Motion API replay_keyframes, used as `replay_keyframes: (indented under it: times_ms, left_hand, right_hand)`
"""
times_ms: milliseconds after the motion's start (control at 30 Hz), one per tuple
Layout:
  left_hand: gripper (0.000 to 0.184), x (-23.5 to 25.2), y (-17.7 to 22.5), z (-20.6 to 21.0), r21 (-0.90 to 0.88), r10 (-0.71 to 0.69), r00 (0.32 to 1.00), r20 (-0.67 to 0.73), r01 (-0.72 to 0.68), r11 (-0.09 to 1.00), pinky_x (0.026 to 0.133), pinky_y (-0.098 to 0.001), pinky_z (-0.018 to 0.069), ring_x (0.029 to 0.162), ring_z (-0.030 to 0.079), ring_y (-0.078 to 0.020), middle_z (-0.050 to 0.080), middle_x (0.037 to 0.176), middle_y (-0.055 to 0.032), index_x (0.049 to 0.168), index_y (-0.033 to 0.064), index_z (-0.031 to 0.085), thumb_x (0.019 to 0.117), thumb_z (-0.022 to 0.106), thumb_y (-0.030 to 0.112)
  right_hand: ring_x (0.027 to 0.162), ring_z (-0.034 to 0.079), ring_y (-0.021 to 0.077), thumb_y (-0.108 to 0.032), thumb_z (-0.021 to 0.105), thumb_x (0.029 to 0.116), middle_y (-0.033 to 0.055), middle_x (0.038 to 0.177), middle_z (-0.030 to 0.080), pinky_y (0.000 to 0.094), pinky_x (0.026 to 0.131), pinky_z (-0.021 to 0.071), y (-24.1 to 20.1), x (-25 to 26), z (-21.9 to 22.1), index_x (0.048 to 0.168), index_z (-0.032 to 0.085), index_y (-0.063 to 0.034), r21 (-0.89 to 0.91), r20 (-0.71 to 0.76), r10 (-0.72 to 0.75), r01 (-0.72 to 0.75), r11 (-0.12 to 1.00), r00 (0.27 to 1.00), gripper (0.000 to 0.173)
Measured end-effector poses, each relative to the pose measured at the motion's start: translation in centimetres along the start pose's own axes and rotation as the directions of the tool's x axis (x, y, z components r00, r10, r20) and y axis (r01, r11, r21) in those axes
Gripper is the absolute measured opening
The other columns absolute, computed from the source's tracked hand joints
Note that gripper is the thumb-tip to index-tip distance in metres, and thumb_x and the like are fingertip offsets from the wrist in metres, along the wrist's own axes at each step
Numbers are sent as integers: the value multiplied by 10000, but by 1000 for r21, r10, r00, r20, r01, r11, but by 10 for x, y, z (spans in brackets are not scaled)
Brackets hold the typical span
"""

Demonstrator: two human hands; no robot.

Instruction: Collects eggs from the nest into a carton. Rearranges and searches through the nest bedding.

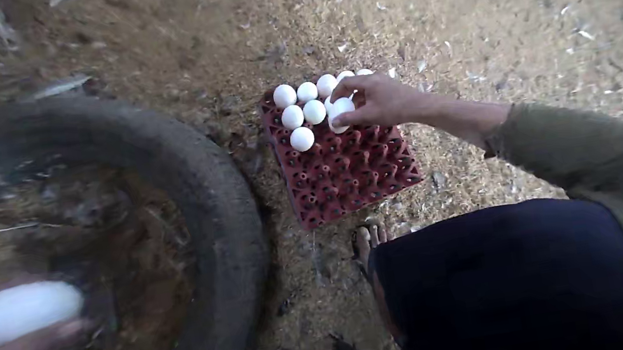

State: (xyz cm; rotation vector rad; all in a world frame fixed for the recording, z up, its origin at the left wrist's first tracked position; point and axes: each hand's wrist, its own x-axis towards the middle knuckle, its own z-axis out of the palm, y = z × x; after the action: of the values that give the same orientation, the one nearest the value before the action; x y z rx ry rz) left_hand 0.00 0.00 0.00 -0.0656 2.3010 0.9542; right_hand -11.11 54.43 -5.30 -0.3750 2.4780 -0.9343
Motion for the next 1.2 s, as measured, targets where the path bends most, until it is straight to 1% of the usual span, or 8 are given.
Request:
replay_keyframes:
  times_ms: [100, 333, 533, 633, 767, 967, 1067, 1200]
  left_hand:
    - [643, 24, 44, 31, 257, 7, 992, 126, -40, 965, 882, -595, 527, 1039, 658, -309, 658, 1166, -172, 1230, 60, 652, 789, 819, 497]
    - [547, 77, 102, 110, 108, 153, 984, 95, -163, 981, 894, -514, 532, 1044, 634, -242, 646, 1144, -90, 1186, 121, 694, 810, 829, 495]
    - [537, 95, 124, 141, 117, 245, 966, 87, -254, 960, 837, -498, 564, 1008, 645, -253, 608, 1187, -118, 1174, 172, 703, 769, 858, 489]
    - [637, 92, 129, 145, 226, 239, 969, 64, -247, 942, 833, -496, 573, 993, 658, -276, 578, 1268, -153, 1302, 173, 675, 787, 845, 507]
    - [625, 86, 129, 144, 261, 212, 977, 9, -207, 943, 791, -509, 573, 943, 664, -291, 561, 1281, -181, 1236, 162, 691, 779, 830, 565]
    - [483, 73, 119, 130, 43, 165, 982, 88, -169, 985, 820, -497, 539, 964, 631, -230, 639, 1100, -77, 1174, 137, 673, 858, 797, 481]
    - [151, 68, 102, 123, -211, 98, 986, 132, -69, 975, 608, -349, 537, 659, 605, -145, 633, 838, -43, 1148, 136, 636, 1044, 554, 210]
    - [319, 66, 75, 116, -461, -7, 983, 181, 91, 883, 546, -326, 569, 611, 618, -158, 634, 882, -62, 1184, 132, 606, 1074, 328, 246]
  right_hand:
    - [952, 674, 323, -291, 812, 882, 218, 1150, 654, 499, 856, 569, 22, 6, 22, 1207, 677, 4, -150, -34, -89, 83, 985, 995, 459]
    - [1072, 668, 394, -238, 727, 958, 242, 1203, 639, 561, 924, 560, 19, 13, 45, 1235, 653, 9, -297, 66, -256, 264, 918, 965, 379]
    - [920, 717, 118, -299, 700, 971, 82, 1116, 712, 319, 807, 631, -90, -11, 69, 1267, 640, -33, 306, 190, -304, 238, 922, 934, 403]
    - [875, 716, 119, -218, 803, 902, 110, 1093, 687, 294, 769, 637, -99, -2, 92, 1234, 612, 4, 428, 168, -355, 256, 867, 920, 443]
    - [891, 724, 133, -112, 822, 855, 102, 1092, 694, 311, 784, 642, -95, 5, 99, 1210, 608, -9, 529, 192, -310, 168, 832, 931, 427]
    - [828, 721, 192, -289, 390, 946, 87, 1016, 707, 379, 703, 628, -69, 4, 79, 1218, 575, -80, 831, 374, -205, -228, 508, 905, 389]
    - [829, 683, 135, -251, 368, 948, 55, 1054, 686, 331, 685, 599, -52, 1, 38, 1251, 607, -89, 681, 387, -128, -190, 707, 913, 419]
    - [989, 669, 256, -223, 674, 956, 143, 1155, 676, 504, 833, 556, -13, 10, -12, 1307, 553, -56, 23, 270, 194, -208, 978, 943, 407]
